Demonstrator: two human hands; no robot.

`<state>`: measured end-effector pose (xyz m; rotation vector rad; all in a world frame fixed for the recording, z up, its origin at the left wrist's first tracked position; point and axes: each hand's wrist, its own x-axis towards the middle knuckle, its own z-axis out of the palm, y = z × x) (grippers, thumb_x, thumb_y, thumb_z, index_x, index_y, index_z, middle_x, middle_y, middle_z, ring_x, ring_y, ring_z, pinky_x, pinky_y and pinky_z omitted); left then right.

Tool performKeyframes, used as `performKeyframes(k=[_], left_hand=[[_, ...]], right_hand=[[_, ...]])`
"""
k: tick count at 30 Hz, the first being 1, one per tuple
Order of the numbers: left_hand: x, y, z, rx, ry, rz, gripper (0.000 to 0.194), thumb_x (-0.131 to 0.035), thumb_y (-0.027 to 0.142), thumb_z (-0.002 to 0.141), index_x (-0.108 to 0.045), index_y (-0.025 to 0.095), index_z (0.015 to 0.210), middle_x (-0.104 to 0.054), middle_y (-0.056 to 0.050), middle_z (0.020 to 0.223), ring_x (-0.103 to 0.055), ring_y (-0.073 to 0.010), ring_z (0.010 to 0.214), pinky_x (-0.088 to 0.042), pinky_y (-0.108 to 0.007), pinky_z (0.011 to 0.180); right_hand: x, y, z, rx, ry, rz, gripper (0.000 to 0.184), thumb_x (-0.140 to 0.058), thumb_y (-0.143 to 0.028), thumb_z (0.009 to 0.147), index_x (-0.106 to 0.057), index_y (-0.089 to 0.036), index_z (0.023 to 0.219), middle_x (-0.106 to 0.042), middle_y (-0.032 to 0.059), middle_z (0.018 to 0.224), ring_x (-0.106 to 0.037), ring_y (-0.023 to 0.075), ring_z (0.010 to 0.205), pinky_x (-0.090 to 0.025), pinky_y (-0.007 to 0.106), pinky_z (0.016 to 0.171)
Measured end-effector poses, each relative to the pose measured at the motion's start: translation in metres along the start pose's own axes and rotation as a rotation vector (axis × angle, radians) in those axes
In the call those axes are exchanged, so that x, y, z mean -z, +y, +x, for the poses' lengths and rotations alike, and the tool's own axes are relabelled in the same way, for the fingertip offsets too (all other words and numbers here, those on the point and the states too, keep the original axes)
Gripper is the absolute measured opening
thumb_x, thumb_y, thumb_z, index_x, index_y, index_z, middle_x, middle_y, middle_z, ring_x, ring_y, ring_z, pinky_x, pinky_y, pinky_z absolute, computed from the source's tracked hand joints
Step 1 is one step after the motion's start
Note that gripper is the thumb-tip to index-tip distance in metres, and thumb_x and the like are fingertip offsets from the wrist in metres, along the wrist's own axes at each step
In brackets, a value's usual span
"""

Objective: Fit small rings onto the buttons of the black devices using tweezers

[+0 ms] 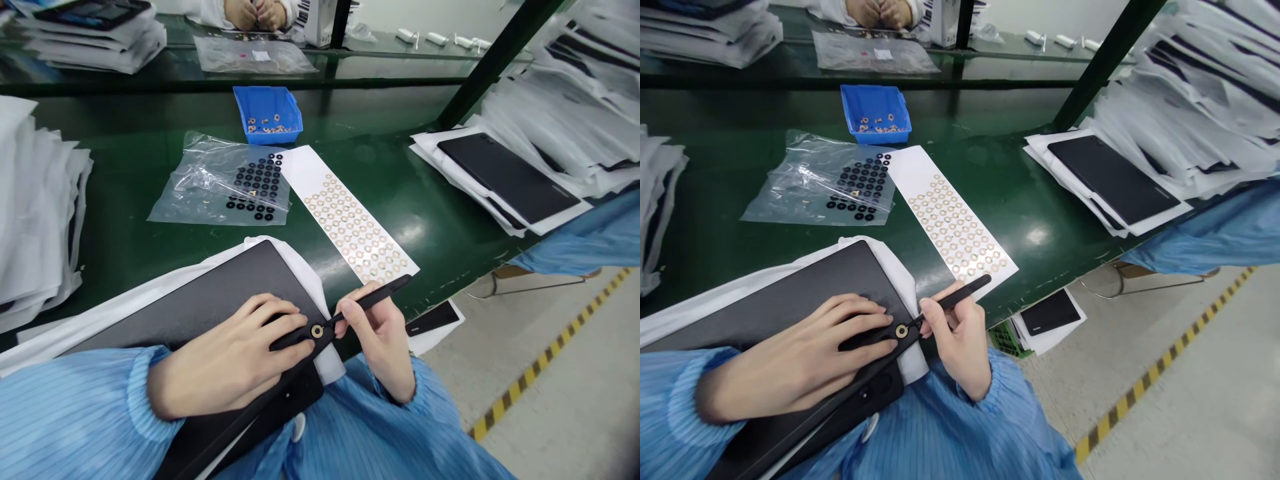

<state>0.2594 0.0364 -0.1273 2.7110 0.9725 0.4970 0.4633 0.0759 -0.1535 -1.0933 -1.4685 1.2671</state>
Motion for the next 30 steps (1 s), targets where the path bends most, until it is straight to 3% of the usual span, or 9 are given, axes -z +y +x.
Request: performKeyframes(k=[9, 18, 24, 30], left_hand=[[0.0002, -0.0003, 0.0010, -0.002, -0.001, 0.018, 0.032, -0.041, 0.009, 0.088, -0.055, 0.017, 0.115, -0.063, -0.009, 0.110, -0.052, -0.0253, 0.105, -0.040, -0.041, 0.090], [-0.0008, 0.0014, -0.0001, 0.012, -0.008, 0.032, 0.032, -0.042, 0.010, 0.088, -0.055, 0.019, 0.116, -0.064, -0.008, 0.109, -0.052, -0.0244, 0.106, -0.040, -0.040, 0.091], [-0.0027, 0.0025, 0.0017, 0.013, 0.027, 0.083, 0.032, -0.037, 0.011, 0.092, -0.053, 0.011, 0.120, -0.065, -0.010, 0.107, -0.053, -0.0244, 0.102, -0.040, -0.039, 0.088], [-0.0025, 0.0045, 0.0045, 0.061, -0.016, 0.120, 0.036, -0.043, 0.010, 0.088, -0.054, 0.015, 0.122, -0.063, -0.010, 0.111, -0.052, -0.0255, 0.101, -0.042, -0.040, 0.085]], right_hand=[[0.0002, 0.0006, 0.0007, -0.026, -0.003, -0.005, 0.026, -0.061, -0.041, 0.084, -0.055, -0.018, 0.071, -0.056, -0.0025, 0.053, -0.057, 0.0110, 0.044, -0.052, 0.023, 0.045], [-0.0005, 0.0017, 0.0016, -0.008, -0.009, -0.029, 0.022, -0.059, -0.036, 0.085, -0.054, -0.018, 0.072, -0.055, -0.0023, 0.054, -0.057, 0.0108, 0.044, -0.052, 0.022, 0.044], [-0.0009, 0.0036, -0.0020, 0.083, 0.007, -0.040, 0.015, -0.056, -0.026, 0.087, -0.054, -0.019, 0.075, -0.054, -0.0025, 0.063, -0.057, 0.0094, 0.048, -0.051, 0.021, 0.047], [-0.0017, 0.0053, -0.0066, 0.183, 0.053, -0.038, 0.012, -0.054, -0.022, 0.089, -0.055, -0.019, 0.077, -0.055, -0.0011, 0.068, -0.057, 0.0099, 0.053, -0.050, 0.022, 0.050]])
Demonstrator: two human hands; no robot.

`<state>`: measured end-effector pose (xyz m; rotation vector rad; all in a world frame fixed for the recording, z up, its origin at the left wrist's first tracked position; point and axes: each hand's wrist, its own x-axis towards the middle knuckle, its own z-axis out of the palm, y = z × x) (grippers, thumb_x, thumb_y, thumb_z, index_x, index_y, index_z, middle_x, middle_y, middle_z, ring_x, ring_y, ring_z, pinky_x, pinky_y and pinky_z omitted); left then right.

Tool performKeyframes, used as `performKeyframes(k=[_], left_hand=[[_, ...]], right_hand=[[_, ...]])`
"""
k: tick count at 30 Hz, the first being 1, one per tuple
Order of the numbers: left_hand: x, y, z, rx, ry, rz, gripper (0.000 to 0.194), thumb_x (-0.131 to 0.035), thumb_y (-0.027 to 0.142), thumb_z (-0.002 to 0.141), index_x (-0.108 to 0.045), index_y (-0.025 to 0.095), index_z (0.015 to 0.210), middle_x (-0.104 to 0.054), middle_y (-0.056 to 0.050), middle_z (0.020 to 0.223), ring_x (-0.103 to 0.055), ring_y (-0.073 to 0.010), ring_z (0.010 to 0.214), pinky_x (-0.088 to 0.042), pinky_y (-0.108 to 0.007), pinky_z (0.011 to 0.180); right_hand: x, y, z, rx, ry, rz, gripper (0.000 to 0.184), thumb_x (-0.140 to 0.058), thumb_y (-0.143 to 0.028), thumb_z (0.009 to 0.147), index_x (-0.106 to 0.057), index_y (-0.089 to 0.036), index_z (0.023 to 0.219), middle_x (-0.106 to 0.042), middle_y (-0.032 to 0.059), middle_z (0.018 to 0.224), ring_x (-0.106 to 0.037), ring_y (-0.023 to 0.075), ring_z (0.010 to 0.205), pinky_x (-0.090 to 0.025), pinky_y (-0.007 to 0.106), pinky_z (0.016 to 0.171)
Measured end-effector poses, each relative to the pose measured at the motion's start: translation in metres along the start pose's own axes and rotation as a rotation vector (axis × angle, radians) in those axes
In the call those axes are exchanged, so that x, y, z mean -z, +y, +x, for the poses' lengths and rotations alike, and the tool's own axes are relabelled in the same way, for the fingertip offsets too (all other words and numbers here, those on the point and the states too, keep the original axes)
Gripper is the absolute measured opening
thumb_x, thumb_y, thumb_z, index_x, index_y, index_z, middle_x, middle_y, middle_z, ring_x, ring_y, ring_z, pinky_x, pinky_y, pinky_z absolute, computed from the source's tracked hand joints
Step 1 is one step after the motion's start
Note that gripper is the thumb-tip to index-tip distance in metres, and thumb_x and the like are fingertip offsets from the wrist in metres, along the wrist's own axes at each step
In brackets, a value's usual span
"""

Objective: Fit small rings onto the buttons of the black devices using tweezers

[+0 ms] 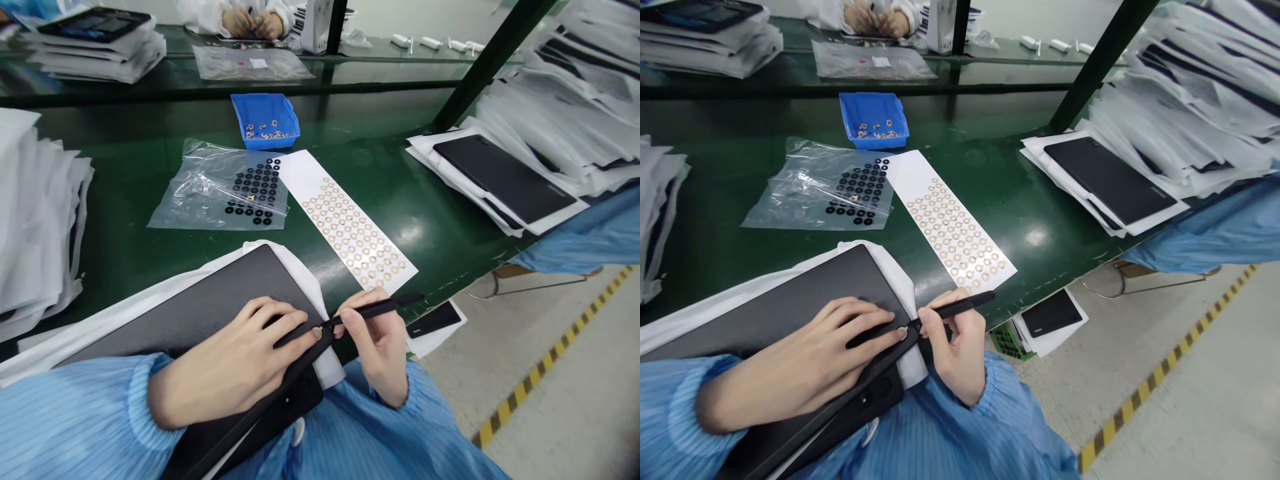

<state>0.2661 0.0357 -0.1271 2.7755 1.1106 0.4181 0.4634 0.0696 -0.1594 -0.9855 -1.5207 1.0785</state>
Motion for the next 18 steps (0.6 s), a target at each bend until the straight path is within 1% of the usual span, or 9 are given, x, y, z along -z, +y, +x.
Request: performKeyframes(k=[4, 9, 12, 18], left_hand=[[-0.0006, 0.0037, 0.0023, 0.032, -0.006, 0.035, 0.037, -0.045, 0.009, 0.085, -0.054, 0.017, 0.120, -0.062, -0.010, 0.110, -0.053, -0.0260, 0.100, -0.043, -0.040, 0.083], [-0.0031, 0.0083, 0.0034, 0.051, 0.011, 0.071, 0.035, -0.044, 0.007, 0.084, -0.053, 0.014, 0.116, -0.062, -0.011, 0.108, -0.053, -0.0273, 0.101, -0.043, -0.042, 0.082], [-0.0053, 0.0088, 0.0019, 0.052, 0.016, 0.065, 0.035, -0.042, 0.006, 0.083, -0.052, 0.013, 0.117, -0.061, -0.012, 0.109, -0.052, -0.0274, 0.101, -0.042, -0.043, 0.084], [-0.0080, 0.0056, -0.0014, 0.052, -0.019, 0.014, 0.040, -0.042, 0.007, 0.084, -0.048, 0.017, 0.122, -0.057, -0.011, 0.113, -0.047, -0.0277, 0.105, -0.040, -0.044, 0.086]], right_hand=[[-0.0014, 0.0002, 0.0001, -0.003, 0.031, 0.059, 0.012, -0.054, -0.024, 0.090, -0.054, -0.020, 0.078, -0.056, -0.0015, 0.067, -0.058, 0.0103, 0.052, -0.050, 0.023, 0.050], [-0.0017, 0.0006, -0.0002, -0.023, 0.027, 0.083, 0.011, -0.055, -0.024, 0.089, -0.054, -0.020, 0.079, -0.056, -0.0013, 0.070, -0.058, 0.0100, 0.051, -0.051, 0.023, 0.050], [-0.0015, 0.0006, -0.0006, 0.005, 0.018, 0.078, 0.012, -0.055, -0.023, 0.089, -0.055, -0.020, 0.078, -0.055, -0.0013, 0.069, -0.058, 0.0101, 0.051, -0.050, 0.023, 0.048], [-0.0005, 0.0017, -0.0010, 0.070, 0.009, 0.070, 0.011, -0.054, -0.020, 0.089, -0.055, -0.020, 0.078, -0.054, -0.0009, 0.069, -0.057, 0.0109, 0.053, -0.050, 0.024, 0.049]])
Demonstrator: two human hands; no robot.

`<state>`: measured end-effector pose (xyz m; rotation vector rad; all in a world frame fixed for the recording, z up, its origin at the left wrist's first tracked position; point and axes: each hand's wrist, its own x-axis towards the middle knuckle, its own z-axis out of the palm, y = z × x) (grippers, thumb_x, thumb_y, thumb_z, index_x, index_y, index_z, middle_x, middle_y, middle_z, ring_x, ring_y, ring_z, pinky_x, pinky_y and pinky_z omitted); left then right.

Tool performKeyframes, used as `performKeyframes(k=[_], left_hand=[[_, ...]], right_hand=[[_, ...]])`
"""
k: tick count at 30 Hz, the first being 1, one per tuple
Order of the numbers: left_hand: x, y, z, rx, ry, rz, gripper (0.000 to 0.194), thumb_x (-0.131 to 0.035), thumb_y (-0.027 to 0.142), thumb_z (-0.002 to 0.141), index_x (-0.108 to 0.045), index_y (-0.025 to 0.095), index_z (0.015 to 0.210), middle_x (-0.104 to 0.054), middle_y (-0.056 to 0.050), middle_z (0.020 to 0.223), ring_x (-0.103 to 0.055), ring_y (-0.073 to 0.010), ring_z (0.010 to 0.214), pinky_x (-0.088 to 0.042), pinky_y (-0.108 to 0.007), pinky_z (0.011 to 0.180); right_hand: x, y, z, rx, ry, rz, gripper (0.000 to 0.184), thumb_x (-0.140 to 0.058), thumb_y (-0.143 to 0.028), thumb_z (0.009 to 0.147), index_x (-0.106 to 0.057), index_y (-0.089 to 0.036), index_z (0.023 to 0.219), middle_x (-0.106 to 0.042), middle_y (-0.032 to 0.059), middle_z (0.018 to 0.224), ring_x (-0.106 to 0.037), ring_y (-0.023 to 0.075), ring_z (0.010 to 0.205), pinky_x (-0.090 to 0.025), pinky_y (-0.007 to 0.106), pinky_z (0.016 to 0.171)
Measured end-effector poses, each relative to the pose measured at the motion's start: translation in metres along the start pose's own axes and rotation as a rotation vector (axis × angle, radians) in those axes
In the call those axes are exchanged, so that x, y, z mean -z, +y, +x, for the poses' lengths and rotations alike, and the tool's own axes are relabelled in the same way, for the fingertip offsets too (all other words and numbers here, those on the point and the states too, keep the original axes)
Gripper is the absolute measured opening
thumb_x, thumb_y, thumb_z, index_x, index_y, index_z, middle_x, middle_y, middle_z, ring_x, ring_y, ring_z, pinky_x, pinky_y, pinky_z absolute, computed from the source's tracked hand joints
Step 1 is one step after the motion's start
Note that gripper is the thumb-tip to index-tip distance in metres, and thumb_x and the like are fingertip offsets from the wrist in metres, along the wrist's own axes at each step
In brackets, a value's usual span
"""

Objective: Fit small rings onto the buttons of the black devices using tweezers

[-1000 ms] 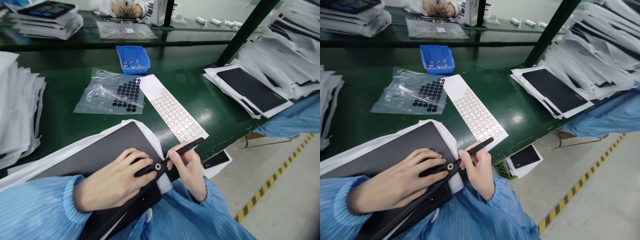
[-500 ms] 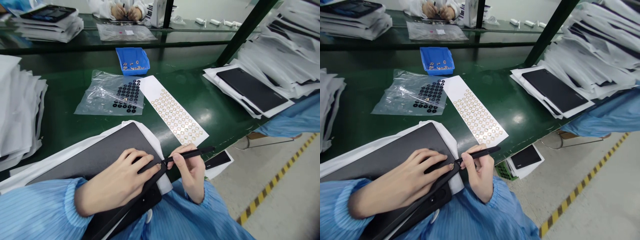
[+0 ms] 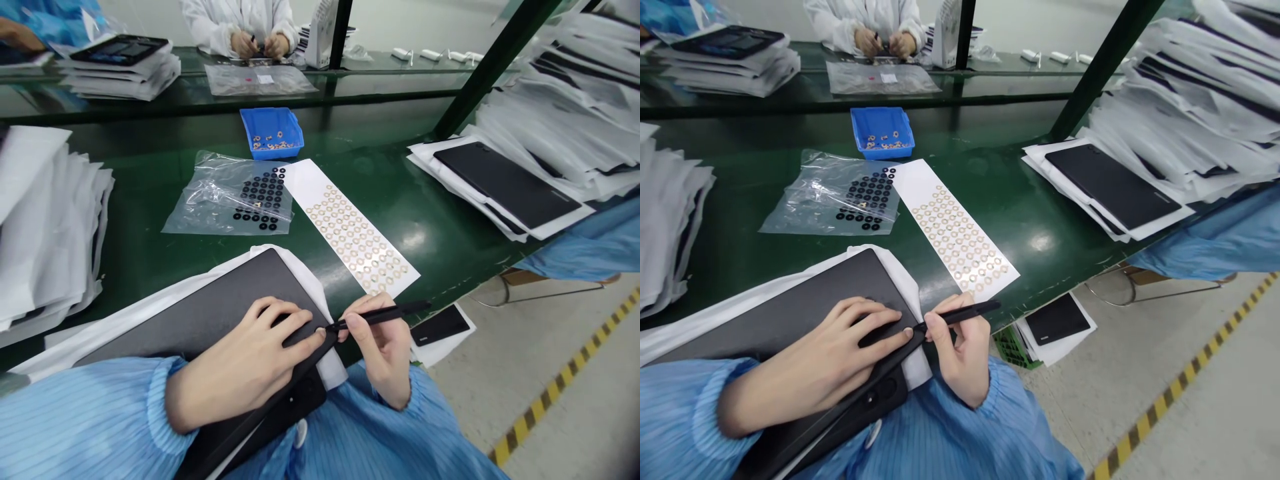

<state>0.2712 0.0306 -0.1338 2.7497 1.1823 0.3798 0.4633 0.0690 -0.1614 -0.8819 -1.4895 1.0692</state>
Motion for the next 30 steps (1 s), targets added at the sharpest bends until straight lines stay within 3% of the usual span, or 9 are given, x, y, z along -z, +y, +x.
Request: performKeyframes(k=[16, 20, 24, 27, 30], left_hand=[[0.004, 0.000, 0.000, -0.011, -0.007, 0.010, 0.035, -0.043, 0.009, 0.085, -0.051, 0.018, 0.118, -0.059, -0.011, 0.111, -0.050, -0.0281, 0.102, -0.042, -0.044, 0.084], [0.001, 0.000, 0.000, 0.060, 0.050, 0.002, 0.025, -0.036, 0.013, 0.092, -0.051, 0.011, 0.112, -0.059, -0.013, 0.110, -0.050, -0.0265, 0.103, -0.044, -0.041, 0.087], [0.000, -0.001, 0.001, 0.079, 0.057, 0.017, 0.028, -0.035, 0.015, 0.092, -0.050, 0.009, 0.116, -0.058, -0.014, 0.111, -0.050, -0.0280, 0.105, -0.045, -0.042, 0.087], [0.000, -0.001, 0.001, 0.086, 0.039, 0.008, 0.029, -0.037, 0.015, 0.091, -0.050, 0.010, 0.117, -0.057, -0.015, 0.115, -0.049, -0.0290, 0.107, -0.044, -0.044, 0.089], [-0.002, 0.000, 0.001, 0.099, 0.027, -0.009, 0.030, -0.038, 0.014, 0.090, -0.050, 0.010, 0.117, -0.055, -0.015, 0.118, -0.048, -0.0300, 0.109, -0.043, -0.045, 0.091]], right_hand=[[0.001, 0.006, -0.002, 0.170, -0.017, -0.130, 0.011, -0.053, -0.012, 0.087, -0.053, -0.020, 0.080, -0.054, -0.0013, 0.069, -0.058, 0.0119, 0.056, -0.047, 0.026, 0.052], [0.001, 0.009, -0.003, 0.222, -0.074, -0.048, 0.011, -0.053, -0.013, 0.088, -0.052, -0.020, 0.080, -0.054, -0.0012, 0.064, -0.058, 0.0136, 0.057, -0.047, 0.026, 0.051], [0.005, 0.010, -0.006, 0.170, -0.138, 0.150, 0.007, -0.052, -0.019, 0.091, -0.052, -0.021, 0.084, -0.055, -0.0013, 0.067, -0.055, 0.0113, 0.051, -0.045, 0.024, 0.046], [0.013, -0.001, 0.005, 0.166, -0.194, 0.204, 0.007, -0.052, -0.024, 0.092, -0.052, -0.021, 0.085, -0.056, -0.0016, 0.067, -0.053, 0.0099, 0.046, -0.043, 0.022, 0.042], [0.023, -0.021, 0.043, 0.250, -0.260, 0.013, 0.014, -0.055, -0.025, 0.090, -0.053, -0.019, 0.077, -0.056, -0.0009, 0.064, -0.056, 0.0107, 0.047, -0.045, 0.023, 0.044]])
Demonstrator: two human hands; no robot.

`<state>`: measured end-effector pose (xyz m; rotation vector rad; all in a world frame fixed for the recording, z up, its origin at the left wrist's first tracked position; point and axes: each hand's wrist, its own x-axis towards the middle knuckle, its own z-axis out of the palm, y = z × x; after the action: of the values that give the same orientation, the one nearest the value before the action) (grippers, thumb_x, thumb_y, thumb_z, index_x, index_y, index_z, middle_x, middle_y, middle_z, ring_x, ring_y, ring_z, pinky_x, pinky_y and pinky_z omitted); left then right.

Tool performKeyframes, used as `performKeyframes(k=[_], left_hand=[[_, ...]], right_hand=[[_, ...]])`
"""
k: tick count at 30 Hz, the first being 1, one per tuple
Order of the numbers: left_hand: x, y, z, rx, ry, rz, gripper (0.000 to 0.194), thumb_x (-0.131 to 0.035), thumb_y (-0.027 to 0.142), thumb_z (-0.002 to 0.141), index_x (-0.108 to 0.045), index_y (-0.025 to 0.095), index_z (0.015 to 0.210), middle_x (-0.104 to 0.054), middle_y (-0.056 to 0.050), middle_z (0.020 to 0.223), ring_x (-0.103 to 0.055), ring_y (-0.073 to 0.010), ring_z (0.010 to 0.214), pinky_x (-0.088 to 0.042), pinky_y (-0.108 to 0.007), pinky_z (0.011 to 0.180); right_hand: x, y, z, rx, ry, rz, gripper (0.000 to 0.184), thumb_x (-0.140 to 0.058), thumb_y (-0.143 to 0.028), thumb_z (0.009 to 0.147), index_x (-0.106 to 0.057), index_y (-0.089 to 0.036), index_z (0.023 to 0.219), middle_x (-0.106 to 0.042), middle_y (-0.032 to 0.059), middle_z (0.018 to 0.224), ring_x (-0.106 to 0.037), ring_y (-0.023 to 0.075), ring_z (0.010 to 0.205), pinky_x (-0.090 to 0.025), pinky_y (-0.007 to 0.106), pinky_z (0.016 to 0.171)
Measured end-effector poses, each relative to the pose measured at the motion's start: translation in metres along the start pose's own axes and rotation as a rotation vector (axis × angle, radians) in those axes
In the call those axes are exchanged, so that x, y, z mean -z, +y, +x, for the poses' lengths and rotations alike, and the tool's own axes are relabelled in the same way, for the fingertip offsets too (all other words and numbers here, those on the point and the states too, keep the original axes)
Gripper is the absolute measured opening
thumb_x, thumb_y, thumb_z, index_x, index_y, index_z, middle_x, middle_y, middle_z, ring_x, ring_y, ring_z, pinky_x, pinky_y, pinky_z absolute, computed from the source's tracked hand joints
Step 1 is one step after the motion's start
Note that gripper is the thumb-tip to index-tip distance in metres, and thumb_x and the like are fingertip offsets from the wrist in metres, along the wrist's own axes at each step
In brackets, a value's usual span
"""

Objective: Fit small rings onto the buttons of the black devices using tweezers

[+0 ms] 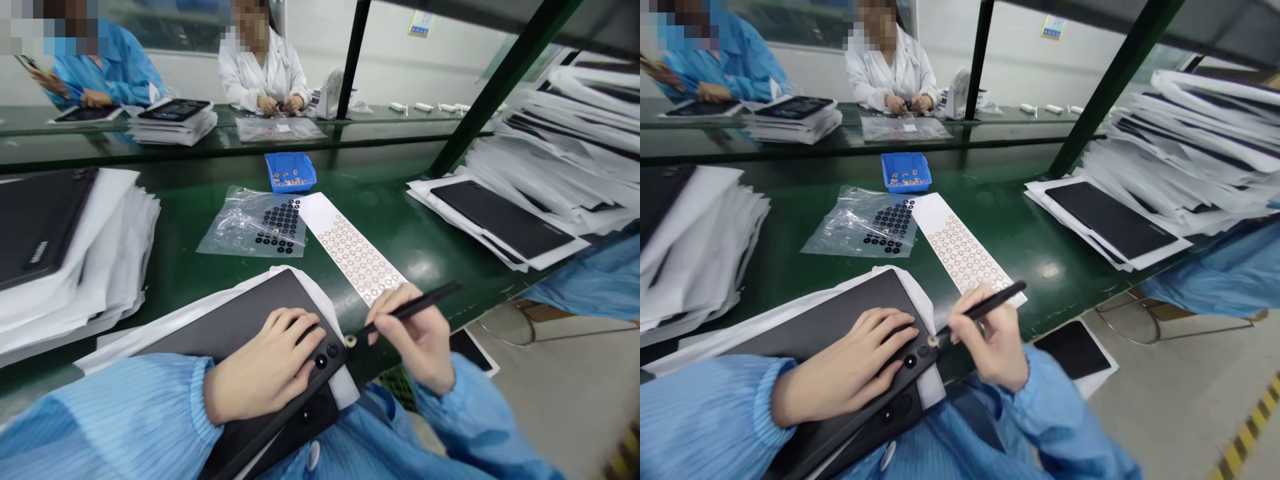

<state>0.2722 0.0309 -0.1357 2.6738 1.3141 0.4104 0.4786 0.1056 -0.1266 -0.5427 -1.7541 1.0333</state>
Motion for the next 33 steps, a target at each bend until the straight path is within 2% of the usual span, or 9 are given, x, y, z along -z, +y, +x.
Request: performKeyframes(k=[5, 10, 12, 15, 19, 24, 28, 30, 33], left_hand=[[-0.001, 0.002, 0.000, 0.047, -0.024, -0.039, 0.032, -0.045, 0.014, 0.086, -0.050, 0.011, 0.118, -0.054, -0.015, 0.122, -0.047, -0.0303, 0.111, -0.041, -0.045, 0.094], [-0.003, 0.003, 0.002, 0.105, -0.038, -0.053, 0.034, -0.055, 0.019, 0.084, -0.051, 0.014, 0.117, -0.055, -0.012, 0.123, -0.048, -0.0283, 0.110, -0.041, -0.043, 0.096], [-0.009, 0.001, 0.003, 0.124, -0.044, -0.027, 0.034, -0.061, 0.024, 0.084, -0.052, 0.015, 0.116, -0.056, -0.011, 0.121, -0.049, -0.0274, 0.109, -0.041, -0.042, 0.096], [-0.018, -0.005, 0.006, 0.107, -0.045, 0.025, 0.036, -0.062, 0.031, 0.086, -0.052, 0.017, 0.118, -0.058, -0.011, 0.119, -0.050, -0.0270, 0.109, -0.043, -0.042, 0.095], [-0.017, -0.008, 0.008, 0.104, -0.067, 0.030, 0.037, -0.061, 0.032, 0.088, -0.051, 0.016, 0.119, -0.057, -0.011, 0.120, -0.050, -0.0275, 0.111, -0.043, -0.042, 0.095], [-0.002, 0.003, 0.007, 0.153, -0.115, -0.040, 0.036, -0.061, 0.025, 0.086, -0.052, 0.015, 0.119, -0.056, -0.011, 0.123, -0.048, -0.0268, 0.113, -0.040, -0.042, 0.099], [0.003, -0.005, 0.006, 0.181, 0.038, -0.218, 0.036, -0.063, 0.019, 0.077, -0.057, 0.017, 0.112, -0.057, -0.010, 0.120, -0.048, -0.0271, 0.110, -0.038, -0.043, 0.099], [0.006, -0.024, 0.008, 0.331, 0.178, -0.302, 0.025, -0.060, 0.017, 0.076, -0.060, 0.016, 0.101, -0.058, -0.010, 0.113, -0.049, -0.0274, 0.107, -0.037, -0.045, 0.098], [0.015, -0.068, 0.007, 0.618, 0.288, -0.373, 0.011, -0.051, 0.020, 0.088, -0.060, 0.014, 0.090, -0.059, -0.009, 0.099, -0.053, -0.0249, 0.099, -0.042, -0.044, 0.092]], right_hand=[[0.009, 0.006, 0.113, 0.109, -0.093, -0.298, 0.019, -0.060, -0.032, 0.086, -0.052, -0.018, 0.077, -0.055, -0.0029, 0.056, -0.059, 0.0132, 0.049, -0.045, 0.025, 0.050], [-0.031, 0.045, 0.231, 0.042, -0.110, -0.544, 0.007, -0.054, -0.021, 0.090, -0.052, -0.016, 0.086, -0.062, 0.0023, 0.071, -0.065, 0.0161, 0.065, -0.051, 0.028, 0.067], [-0.049, 0.061, 0.264, 0.041, -0.114, -0.572, 0.006, -0.049, -0.016, 0.092, -0.055, -0.013, 0.093, -0.064, 0.0054, 0.078, -0.065, 0.0169, 0.072, -0.052, 0.031, 0.072], [-0.067, 0.081, 0.293, 0.011, -0.157, -0.609, 0.019, -0.054, -0.024, 0.093, -0.058, -0.013, 0.107, -0.064, 0.0073, 0.100, -0.064, 0.0173, 0.084, -0.054, 0.035, 0.075], [-0.073, 0.094, 0.306, -0.053, -0.275, -0.663, 0.030, -0.056, -0.030, 0.092, -0.056, -0.015, 0.118, -0.060, 0.0085, 0.114, -0.063, 0.0196, 0.094, -0.054, 0.039, 0.079], [-0.070, 0.082, 0.300, -0.061, -0.425, -0.728, 0.030, -0.056, -0.031, 0.092, -0.056, -0.015, 0.117, -0.061, 0.0082, 0.112, -0.063, 0.0190, 0.092, -0.054, 0.039, 0.079], [-0.076, 0.068, 0.255, 0.037, -0.595, -0.743, 0.014, -0.055, -0.023, 0.092, -0.061, -0.012, 0.098, -0.064, 0.0047, 0.091, -0.062, 0.0154, 0.079, -0.051, 0.033, 0.074], [-0.081, 0.063, 0.220, 0.107, -0.700, -0.729, 0.010, -0.056, -0.014, 0.088, -0.062, -0.013, 0.080, -0.064, 0.0041, 0.079, -0.060, 0.0151, 0.075, -0.046, 0.028, 0.072], [-0.087, 0.061, 0.174, 0.172, -0.820, -0.707, 0.014, -0.062, -0.010, 0.079, -0.059, -0.015, 0.066, -0.061, 0.0021, 0.069, -0.056, 0.0139, 0.067, -0.041, 0.024, 0.064]])
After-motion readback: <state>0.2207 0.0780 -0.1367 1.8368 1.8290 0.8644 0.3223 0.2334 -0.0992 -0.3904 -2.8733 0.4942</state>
